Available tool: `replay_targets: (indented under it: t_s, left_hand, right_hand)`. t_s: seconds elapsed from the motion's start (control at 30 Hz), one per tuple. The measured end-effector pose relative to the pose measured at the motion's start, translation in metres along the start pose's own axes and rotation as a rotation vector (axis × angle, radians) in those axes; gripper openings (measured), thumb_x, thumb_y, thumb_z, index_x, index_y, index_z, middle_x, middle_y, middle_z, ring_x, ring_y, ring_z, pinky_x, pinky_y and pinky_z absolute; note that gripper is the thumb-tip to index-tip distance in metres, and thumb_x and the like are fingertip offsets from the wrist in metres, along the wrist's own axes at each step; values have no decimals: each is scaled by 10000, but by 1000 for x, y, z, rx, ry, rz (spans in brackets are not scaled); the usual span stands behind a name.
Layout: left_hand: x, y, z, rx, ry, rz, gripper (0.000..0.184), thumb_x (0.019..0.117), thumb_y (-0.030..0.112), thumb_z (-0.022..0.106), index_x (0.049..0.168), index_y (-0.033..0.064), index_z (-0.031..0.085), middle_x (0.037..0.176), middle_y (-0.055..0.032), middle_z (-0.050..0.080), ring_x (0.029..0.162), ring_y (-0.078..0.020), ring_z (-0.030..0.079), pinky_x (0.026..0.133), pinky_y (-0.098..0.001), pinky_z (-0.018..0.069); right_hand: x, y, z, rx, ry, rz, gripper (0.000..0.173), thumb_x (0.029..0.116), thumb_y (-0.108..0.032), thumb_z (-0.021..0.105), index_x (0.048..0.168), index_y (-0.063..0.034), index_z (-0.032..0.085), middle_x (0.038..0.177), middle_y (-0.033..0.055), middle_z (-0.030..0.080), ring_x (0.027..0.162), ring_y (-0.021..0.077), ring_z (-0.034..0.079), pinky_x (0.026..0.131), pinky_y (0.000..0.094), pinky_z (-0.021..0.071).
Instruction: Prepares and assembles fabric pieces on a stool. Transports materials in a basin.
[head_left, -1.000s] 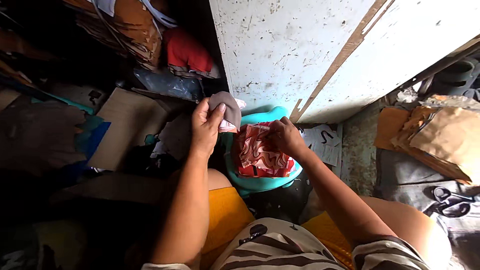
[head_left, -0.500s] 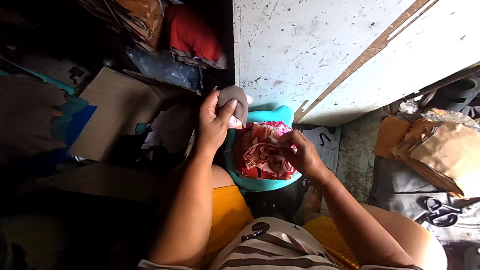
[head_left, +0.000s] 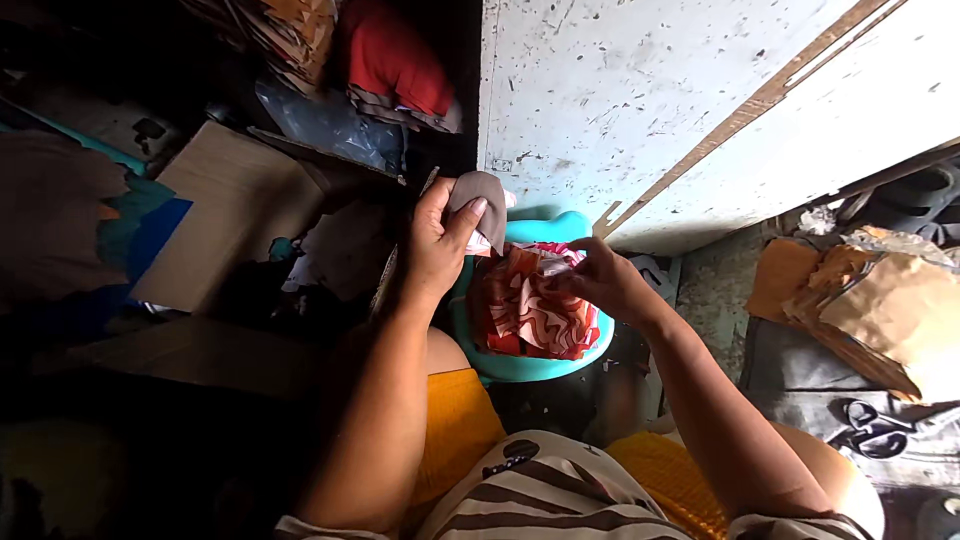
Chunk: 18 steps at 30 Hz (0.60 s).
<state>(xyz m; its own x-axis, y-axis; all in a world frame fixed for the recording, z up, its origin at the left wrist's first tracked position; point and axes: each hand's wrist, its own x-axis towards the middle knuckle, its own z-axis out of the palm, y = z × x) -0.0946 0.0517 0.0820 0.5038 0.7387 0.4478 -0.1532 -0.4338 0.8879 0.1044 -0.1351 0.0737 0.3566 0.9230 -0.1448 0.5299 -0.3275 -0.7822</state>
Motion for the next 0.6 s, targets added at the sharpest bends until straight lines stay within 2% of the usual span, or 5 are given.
replay_targets:
  t_s: [0.07,0.23,0.33,0.47,0.6]
  left_hand:
    - [0,0,0,23,-4,1,171,997,144,636,1129,37,655,969,-11,702,878,-38,679,812,-236,580]
    - [0,0,0,43,-9,21,165,1002,146,633,1124,38,659,969,-8,701,869,-30,673,808,-229,574]
    - [0,-1,-1,53,-11,29,169,1000,154,636,1123,42,666,966,-10,707,861,-37,678,801,-238,580]
    - [-2,0,0,51,-11,27,173,999,150,640,1133,42,662,977,-6,705,874,-29,677,808,-225,577]
    - [-4,0,-2,64,-7,11,174,1004,167,639,1131,51,664,976,-11,710,887,-41,687,825,-244,584]
  right_hand:
    - [-2,-1,1,-29,-3,9,542,897,-64,748,1391,-36,525,897,148,683,776,240,670,768,465,577]
    - [-7,-8,-2,261,12,-122,453,909,-38,650,1344,-95,535,859,46,646,703,122,625,652,303,559]
    - [-8,-21,-4,431,-16,-146,433,902,-15,637,1317,-96,542,881,58,643,703,137,631,634,303,568]
    - [-8,-47,-2,302,2,-166,404,921,24,637,1306,-78,570,850,62,641,656,144,635,589,307,579]
    - [-12,-69,2,455,-70,-246,324,948,44,623,1249,-75,613,906,77,664,680,151,669,592,294,612]
